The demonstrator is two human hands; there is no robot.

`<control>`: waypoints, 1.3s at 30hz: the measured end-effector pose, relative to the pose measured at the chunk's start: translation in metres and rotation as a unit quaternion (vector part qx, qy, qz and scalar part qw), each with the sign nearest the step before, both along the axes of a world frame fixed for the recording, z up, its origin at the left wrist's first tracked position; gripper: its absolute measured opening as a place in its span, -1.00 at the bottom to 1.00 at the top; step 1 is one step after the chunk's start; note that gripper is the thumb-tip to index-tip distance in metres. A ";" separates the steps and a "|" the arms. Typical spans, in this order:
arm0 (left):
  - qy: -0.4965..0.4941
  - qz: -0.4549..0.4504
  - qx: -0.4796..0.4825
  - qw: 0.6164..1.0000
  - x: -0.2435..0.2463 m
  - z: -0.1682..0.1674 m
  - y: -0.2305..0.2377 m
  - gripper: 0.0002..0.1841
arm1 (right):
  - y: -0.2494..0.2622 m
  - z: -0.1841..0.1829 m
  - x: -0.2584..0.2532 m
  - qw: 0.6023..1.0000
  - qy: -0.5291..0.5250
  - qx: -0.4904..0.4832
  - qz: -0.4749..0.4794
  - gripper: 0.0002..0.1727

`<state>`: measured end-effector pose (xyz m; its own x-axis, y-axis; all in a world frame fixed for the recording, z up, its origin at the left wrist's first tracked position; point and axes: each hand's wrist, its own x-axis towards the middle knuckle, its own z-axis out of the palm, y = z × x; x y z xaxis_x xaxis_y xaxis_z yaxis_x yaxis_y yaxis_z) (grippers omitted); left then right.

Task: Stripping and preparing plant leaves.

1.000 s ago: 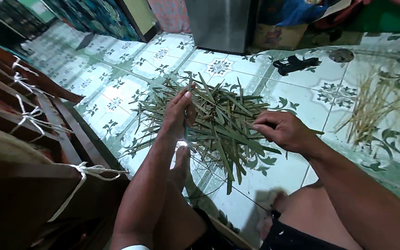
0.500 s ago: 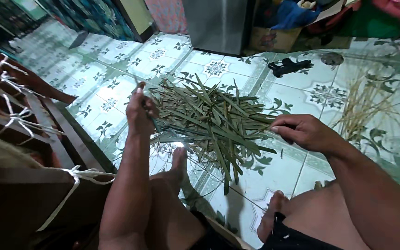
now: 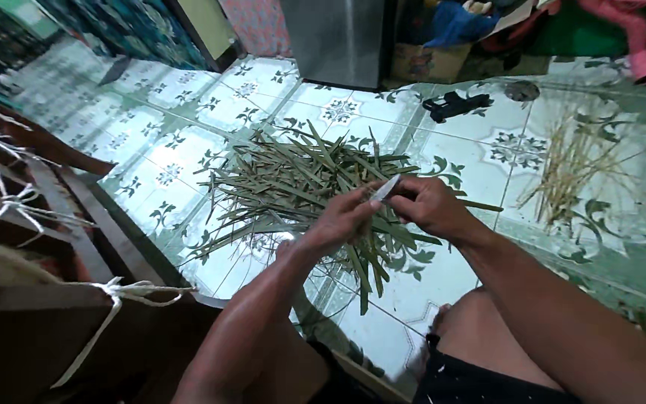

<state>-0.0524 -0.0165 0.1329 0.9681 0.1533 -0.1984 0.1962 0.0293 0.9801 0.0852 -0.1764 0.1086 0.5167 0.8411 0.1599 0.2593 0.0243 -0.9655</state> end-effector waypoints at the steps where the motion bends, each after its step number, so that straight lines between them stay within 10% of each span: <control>1: -0.005 0.028 -0.012 1.000 0.000 0.002 0.003 -0.56 | 0.000 -0.001 0.001 1.000 -0.013 0.004 -0.001 -0.90; 39: -0.114 0.162 -0.064 0.978 -0.020 0.033 0.065 -0.56 | -0.035 -0.015 0.030 0.992 -0.089 -0.022 0.089 -0.74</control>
<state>-0.0728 0.0486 0.1660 0.8937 0.4482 -0.0211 -0.0667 0.1792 0.9815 0.1151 -0.2113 0.0932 0.3273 0.9242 0.1966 0.4203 0.0440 -0.9063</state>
